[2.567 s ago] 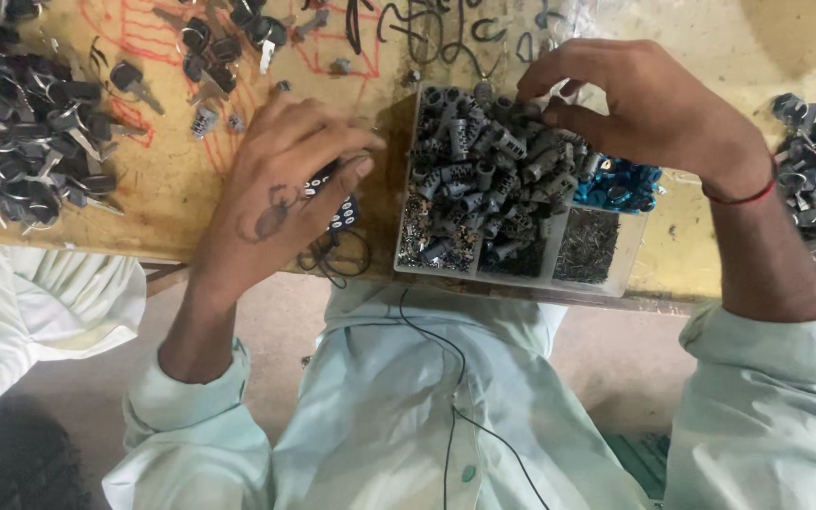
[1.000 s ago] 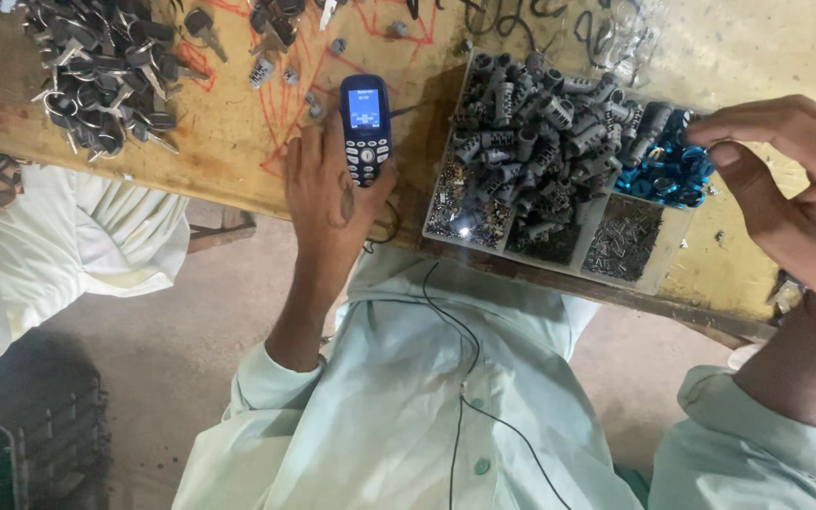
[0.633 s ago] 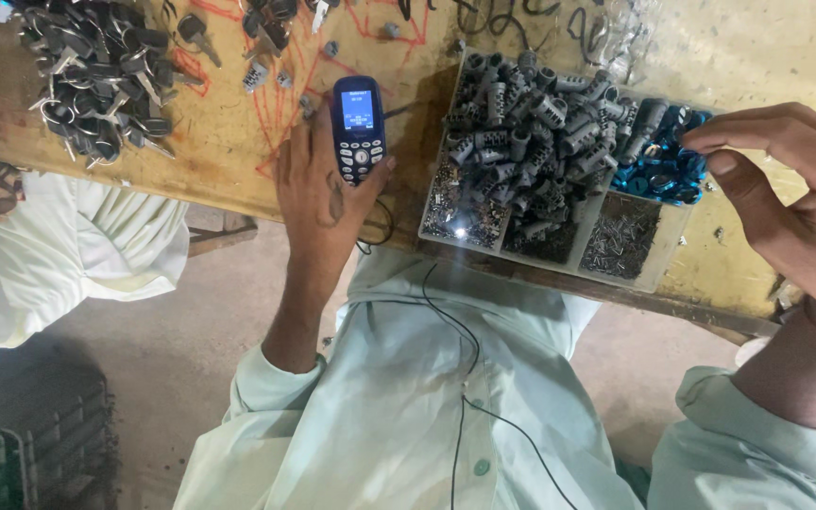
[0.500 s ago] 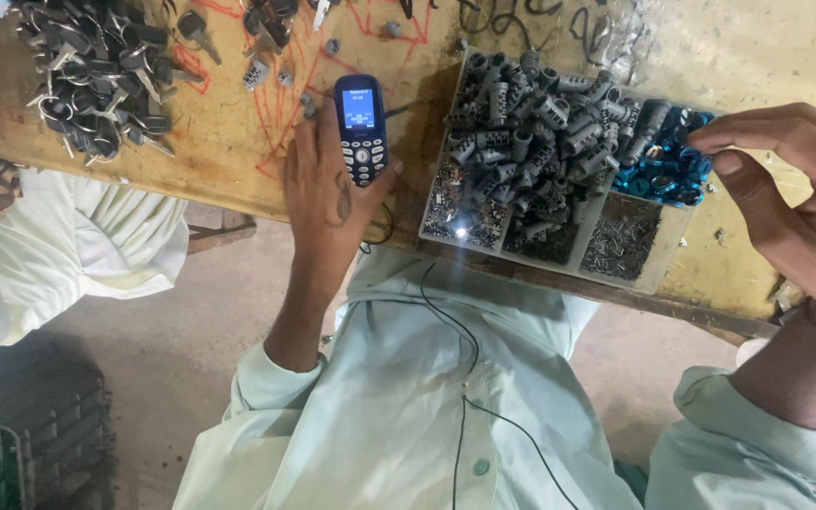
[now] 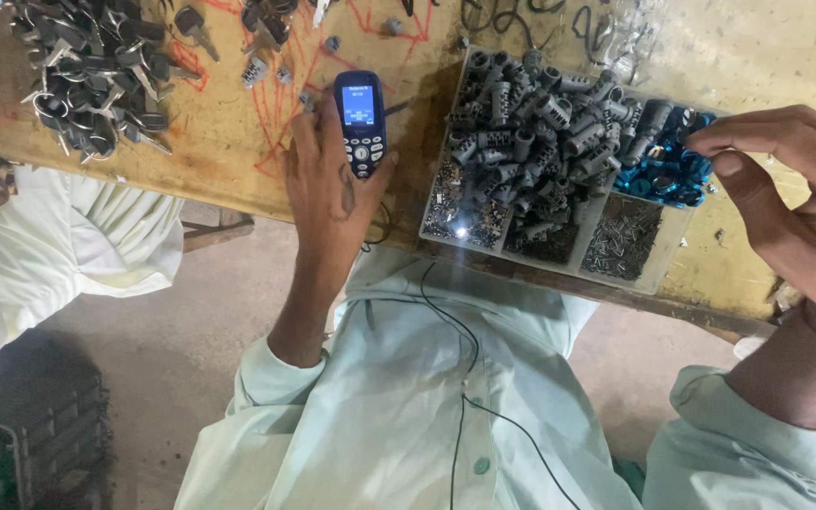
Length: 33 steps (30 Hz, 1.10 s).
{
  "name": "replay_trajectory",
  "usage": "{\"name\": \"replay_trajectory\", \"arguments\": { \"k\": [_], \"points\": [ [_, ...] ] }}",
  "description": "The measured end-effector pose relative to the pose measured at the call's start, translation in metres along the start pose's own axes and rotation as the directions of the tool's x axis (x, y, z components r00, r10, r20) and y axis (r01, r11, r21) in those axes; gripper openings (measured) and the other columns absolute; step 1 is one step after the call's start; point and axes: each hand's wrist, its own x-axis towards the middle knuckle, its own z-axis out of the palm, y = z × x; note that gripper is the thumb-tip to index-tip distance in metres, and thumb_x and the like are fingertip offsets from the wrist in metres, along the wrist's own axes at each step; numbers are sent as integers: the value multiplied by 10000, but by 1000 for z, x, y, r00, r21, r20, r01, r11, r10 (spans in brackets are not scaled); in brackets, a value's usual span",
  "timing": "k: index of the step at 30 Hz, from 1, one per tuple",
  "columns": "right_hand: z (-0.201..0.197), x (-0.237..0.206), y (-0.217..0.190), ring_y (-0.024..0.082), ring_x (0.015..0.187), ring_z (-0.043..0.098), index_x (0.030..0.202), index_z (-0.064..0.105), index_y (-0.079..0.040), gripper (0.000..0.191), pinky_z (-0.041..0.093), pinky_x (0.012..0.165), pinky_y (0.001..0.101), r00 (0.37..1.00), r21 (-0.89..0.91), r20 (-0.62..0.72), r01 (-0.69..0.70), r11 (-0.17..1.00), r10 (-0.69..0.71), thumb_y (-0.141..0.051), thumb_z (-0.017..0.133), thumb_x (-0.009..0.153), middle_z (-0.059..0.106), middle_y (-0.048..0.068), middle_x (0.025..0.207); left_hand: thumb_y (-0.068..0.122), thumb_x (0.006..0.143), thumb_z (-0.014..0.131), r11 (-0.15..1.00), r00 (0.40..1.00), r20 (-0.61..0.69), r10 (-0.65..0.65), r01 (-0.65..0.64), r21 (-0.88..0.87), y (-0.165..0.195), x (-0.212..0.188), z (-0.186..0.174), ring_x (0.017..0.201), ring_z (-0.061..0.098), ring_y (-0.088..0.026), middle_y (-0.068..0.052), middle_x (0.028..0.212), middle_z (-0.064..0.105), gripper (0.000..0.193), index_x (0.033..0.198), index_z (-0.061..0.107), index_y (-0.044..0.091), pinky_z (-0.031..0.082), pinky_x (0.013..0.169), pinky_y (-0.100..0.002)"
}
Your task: The person sorts small metal lock components by type, picking pieces from a pile and placing them into the compartments of a plastic tray on the workbench. They occasionally pause to operate and reposition a feature phone connected by a cable before resuming sorting.
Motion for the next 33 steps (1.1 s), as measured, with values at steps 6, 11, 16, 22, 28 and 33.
{"name": "replay_trajectory", "arguments": {
  "k": [6, 11, 16, 22, 28, 33],
  "points": [
    [-1, -3, 3, 283, 1077, 681, 1170, 655, 43, 160, 549, 977, 360, 1000, 60, -2, -5, 998, 6, 109, 606, 1033, 680, 195, 1160, 311, 865, 887, 999, 1000, -21, 9, -10, -37, -1, 0, -2, 1175, 564, -378, -183, 1278, 517, 825, 1498, 452, 10, 433, 982, -506],
    [-1, -4, 6, 286, 1097, 681, 1174, 656, 42, 155, 546, 1001, 366, 1000, 59, -7, -8, 998, 8, 105, 607, 1042, 680, 195, 1168, 341, 893, 875, 998, 1000, -6, -13, 13, -63, -2, -2, -5, 1189, 548, -378, -187, 1282, 514, 833, 1511, 435, -2, 430, 998, -508],
    [0, -6, 7, 283, 1084, 683, 1178, 656, 39, 153, 552, 984, 364, 1000, 46, -3, -16, 999, 16, 95, 618, 1041, 681, 193, 1158, 355, 901, 855, 1000, 1000, -23, -10, 9, -25, -1, -2, -7, 1237, 541, -377, -184, 1353, 510, 812, 1518, 445, 23, 420, 1043, -513],
    [-2, -4, 8, 301, 1062, 690, 1162, 654, 56, 167, 562, 961, 379, 1000, -22, 24, 13, 1000, -13, 114, 618, 1011, 685, 214, 1135, 325, 971, 817, 998, 1000, -17, -24, 24, -52, 10, -5, -20, 1272, 524, -392, -205, 1419, 476, 770, 1556, 420, 22, 394, 1089, -526],
    [5, -22, 5, 201, 1043, 677, 1241, 604, 38, 124, 550, 979, 295, 981, 307, -41, -168, 937, 189, 45, 569, 1122, 671, 155, 1110, 261, 1007, 756, 992, 995, -40, -87, 83, -92, 28, -10, -38, 1239, 553, -389, -182, 1334, 578, 677, 1563, 429, 52, 401, 1080, -511],
    [19, -43, -1, 165, 972, 685, 1250, 583, 41, 132, 569, 925, 278, 940, 541, -46, -261, 800, 338, 5, 564, 1125, 684, 130, 1056, 159, 1028, 741, 994, 994, -111, 0, -12, -109, 38, -10, -49, 1136, 556, -340, -167, 1193, 586, 594, 1539, 459, 48, 434, 1036, -474]
  ]
}}
